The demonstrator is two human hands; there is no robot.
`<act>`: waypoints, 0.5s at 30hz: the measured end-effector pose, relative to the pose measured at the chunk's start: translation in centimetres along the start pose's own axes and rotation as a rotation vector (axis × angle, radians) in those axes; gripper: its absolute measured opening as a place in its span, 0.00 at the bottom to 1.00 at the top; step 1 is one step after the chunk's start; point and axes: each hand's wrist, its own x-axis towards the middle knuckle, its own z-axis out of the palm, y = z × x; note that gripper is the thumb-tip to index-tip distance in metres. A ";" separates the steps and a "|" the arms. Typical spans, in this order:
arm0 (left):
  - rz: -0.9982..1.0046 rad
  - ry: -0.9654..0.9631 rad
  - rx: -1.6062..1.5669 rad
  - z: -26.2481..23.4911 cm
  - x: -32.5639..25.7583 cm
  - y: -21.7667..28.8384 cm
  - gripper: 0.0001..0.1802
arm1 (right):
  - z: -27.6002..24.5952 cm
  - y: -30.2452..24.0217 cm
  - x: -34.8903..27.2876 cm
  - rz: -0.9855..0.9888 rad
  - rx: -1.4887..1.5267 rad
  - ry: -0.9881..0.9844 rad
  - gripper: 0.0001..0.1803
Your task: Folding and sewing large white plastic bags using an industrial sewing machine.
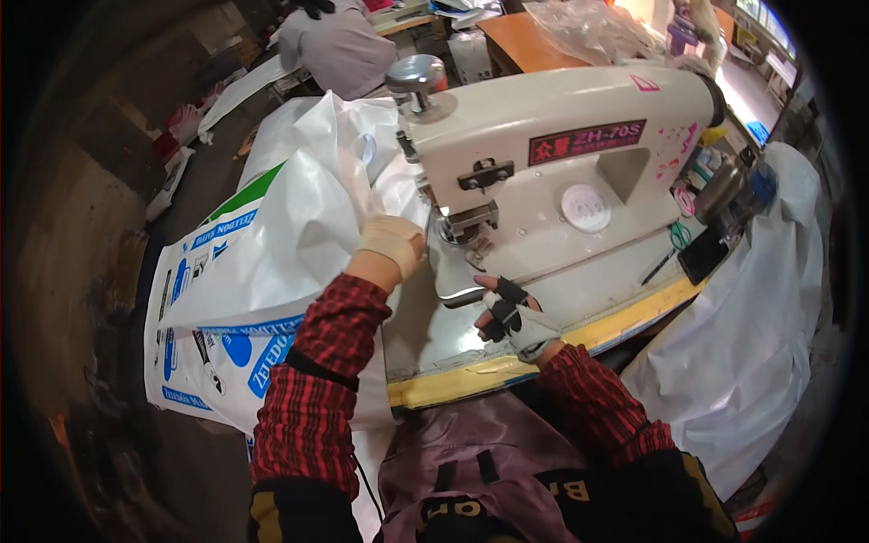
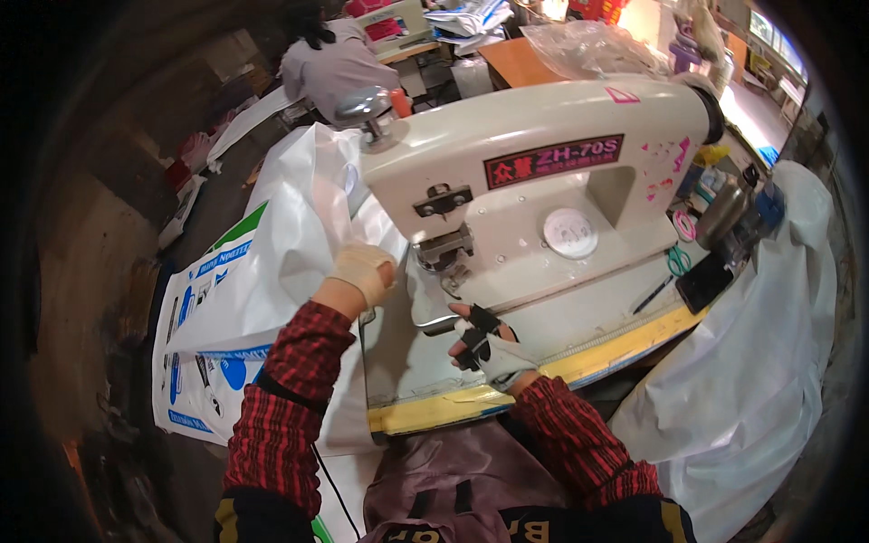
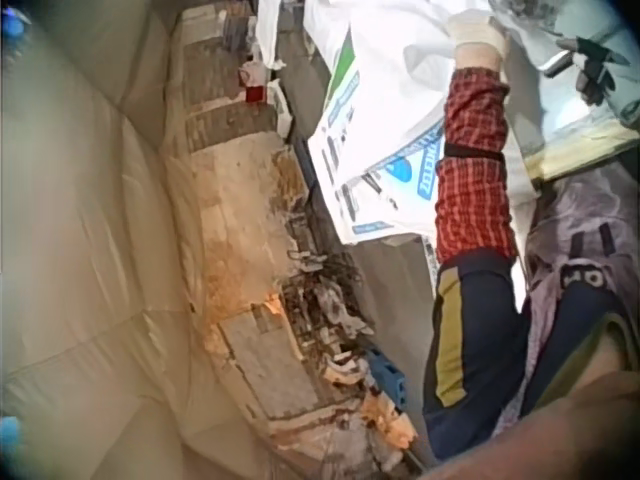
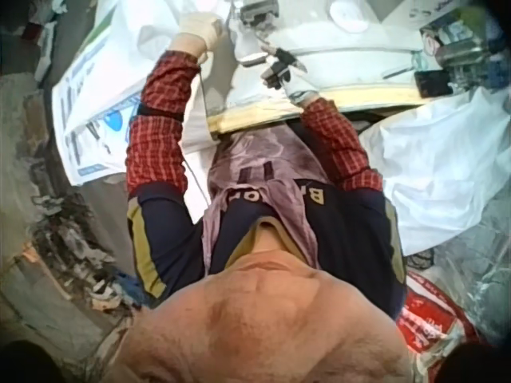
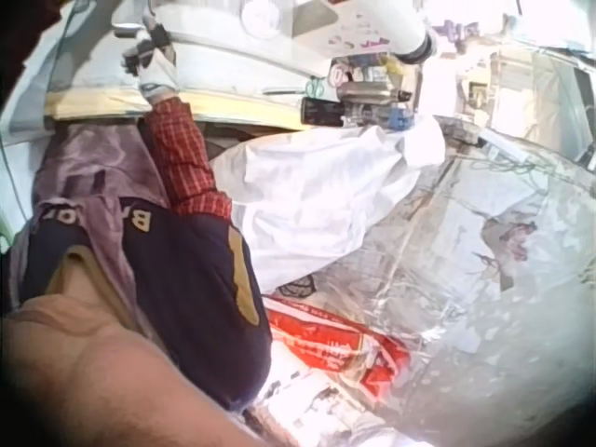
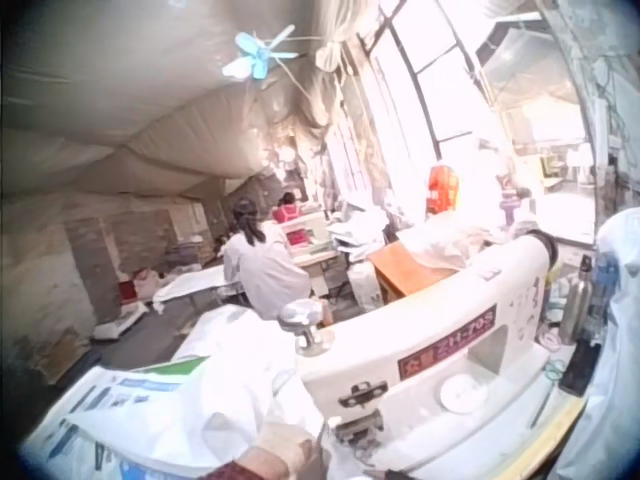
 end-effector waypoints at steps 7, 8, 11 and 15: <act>0.058 0.304 -0.115 -7.1 -14.2 -3.1 0.09 | 2.0 -1.6 -0.2 -0.054 -0.153 0.033 0.19; 0.025 0.407 -0.098 -8.3 -17.1 -3.1 0.09 | 3.9 -3.5 -0.5 -0.207 -0.425 0.017 0.21; -0.012 0.602 -0.091 -11.1 -23.4 -2.9 0.10 | 9.0 -6.7 -1.4 -0.765 -0.723 0.031 0.23; -0.031 0.630 -0.090 -11.4 -29.0 -1.8 0.10 | 15.1 -8.9 -3.5 -1.189 -1.058 -0.035 0.33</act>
